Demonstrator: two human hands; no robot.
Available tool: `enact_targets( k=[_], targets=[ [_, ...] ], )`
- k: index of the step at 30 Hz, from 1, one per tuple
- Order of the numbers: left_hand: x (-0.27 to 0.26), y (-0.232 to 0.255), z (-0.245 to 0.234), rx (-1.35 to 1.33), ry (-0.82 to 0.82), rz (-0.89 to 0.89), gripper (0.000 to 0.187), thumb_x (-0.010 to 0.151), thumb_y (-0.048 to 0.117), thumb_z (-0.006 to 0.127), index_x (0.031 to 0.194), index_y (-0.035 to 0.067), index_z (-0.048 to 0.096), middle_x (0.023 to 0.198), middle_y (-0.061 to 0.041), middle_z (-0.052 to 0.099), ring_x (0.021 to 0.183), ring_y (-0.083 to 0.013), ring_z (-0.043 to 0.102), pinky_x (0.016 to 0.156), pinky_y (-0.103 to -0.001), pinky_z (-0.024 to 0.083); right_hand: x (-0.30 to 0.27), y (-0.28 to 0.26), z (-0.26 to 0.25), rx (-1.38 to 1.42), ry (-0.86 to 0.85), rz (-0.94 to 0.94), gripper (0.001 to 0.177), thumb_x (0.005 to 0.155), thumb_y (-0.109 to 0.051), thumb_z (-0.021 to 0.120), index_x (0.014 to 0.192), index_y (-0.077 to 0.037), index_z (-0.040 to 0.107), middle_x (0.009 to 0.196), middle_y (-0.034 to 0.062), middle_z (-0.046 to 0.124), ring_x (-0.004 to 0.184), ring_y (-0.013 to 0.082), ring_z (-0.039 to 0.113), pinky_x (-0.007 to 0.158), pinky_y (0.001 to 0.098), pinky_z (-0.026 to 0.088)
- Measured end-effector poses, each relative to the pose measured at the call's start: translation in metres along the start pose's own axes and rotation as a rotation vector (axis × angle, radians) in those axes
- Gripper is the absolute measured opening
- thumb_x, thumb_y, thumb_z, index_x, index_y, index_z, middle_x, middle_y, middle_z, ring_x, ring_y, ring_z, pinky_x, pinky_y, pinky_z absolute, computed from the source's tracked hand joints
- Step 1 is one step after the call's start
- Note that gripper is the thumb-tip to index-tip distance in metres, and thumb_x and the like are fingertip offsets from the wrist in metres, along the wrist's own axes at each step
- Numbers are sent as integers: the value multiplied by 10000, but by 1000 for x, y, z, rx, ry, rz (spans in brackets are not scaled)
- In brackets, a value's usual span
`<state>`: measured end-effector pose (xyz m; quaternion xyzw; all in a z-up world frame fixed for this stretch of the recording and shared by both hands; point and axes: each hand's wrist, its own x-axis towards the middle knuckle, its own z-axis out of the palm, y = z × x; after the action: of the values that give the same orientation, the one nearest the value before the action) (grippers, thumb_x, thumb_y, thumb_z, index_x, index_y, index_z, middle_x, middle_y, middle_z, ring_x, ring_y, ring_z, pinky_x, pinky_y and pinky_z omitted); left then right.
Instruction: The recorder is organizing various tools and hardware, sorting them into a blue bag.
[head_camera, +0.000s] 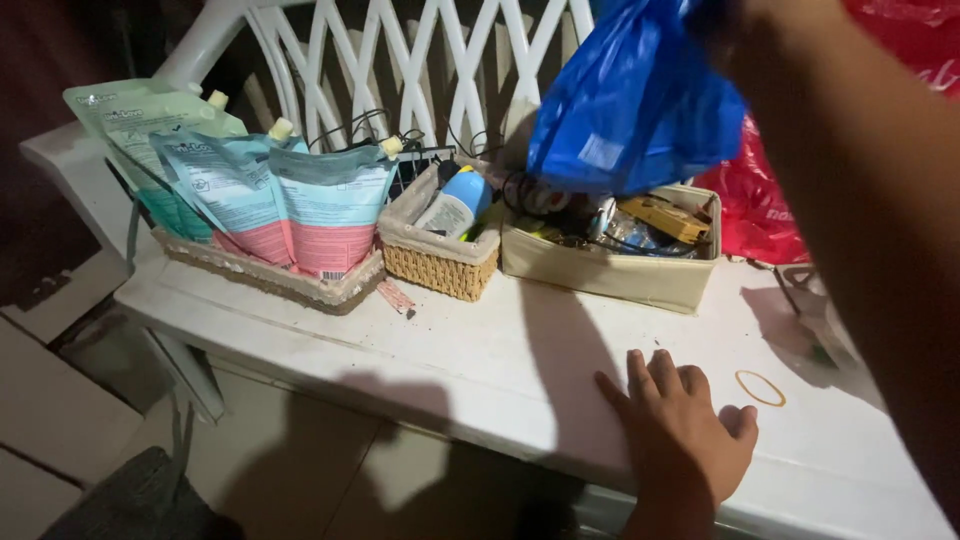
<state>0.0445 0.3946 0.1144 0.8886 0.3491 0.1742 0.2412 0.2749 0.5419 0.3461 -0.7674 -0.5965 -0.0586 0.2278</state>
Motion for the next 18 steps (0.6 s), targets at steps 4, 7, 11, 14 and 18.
enact_targets(
  k=[4, 7, 11, 14, 18],
  targets=[
    [-4, -1, 3, 13, 49, 32, 741, 910, 585, 546, 1339, -18, 570, 1532, -263, 384, 1488, -476, 186, 1124, -792, 36, -78, -58, -33, 355, -242, 86, 288, 948, -292, 592, 1145, -83, 571, 1002, 133, 654, 928, 272, 660, 857, 463, 578],
    [-5, 0, -8, 19, 39, 48, 697, 947, 585, 519, 1312, -3, 596, 1533, -236, 415, 1503, -463, 222, 1162, -782, 44, -144, -93, -50, 626, -407, 154, 311, 1004, -310, 550, 1179, -54, 554, 1031, 139, 644, 952, 270, 655, 868, 457, 581],
    [4, 0, 1, 109, 4, 31, 662, 941, 582, 480, 1302, 37, 590, 1532, -193, 398, 1488, -426, 208, 1136, -771, 64, -226, -103, -56, 1004, -609, 251, 353, 1078, -332, 493, 1225, -14, 532, 1070, 148, 632, 984, 268, 649, 882, 451, 584],
    [8, -6, 18, 207, 8, -8, 736, 896, 604, 475, 1398, 70, 537, 1578, -155, 372, 1525, -390, 173, 1104, -764, 57, -262, -63, -50, 1286, -742, 311, 391, 1134, -348, 450, 1259, 17, 516, 1099, 155, 623, 1009, 267, 645, 893, 446, 587],
    [15, -13, 39, 486, 175, 36, 670, 973, 525, 424, 1479, 93, 497, 1519, -75, 456, 1509, -286, 243, 1183, -747, 85, -298, 90, -52, 1581, -869, 369, 433, 1189, -362, 407, 1293, 48, 501, 1128, 163, 614, 1033, 266, 640, 904, 441, 589]
  ],
)
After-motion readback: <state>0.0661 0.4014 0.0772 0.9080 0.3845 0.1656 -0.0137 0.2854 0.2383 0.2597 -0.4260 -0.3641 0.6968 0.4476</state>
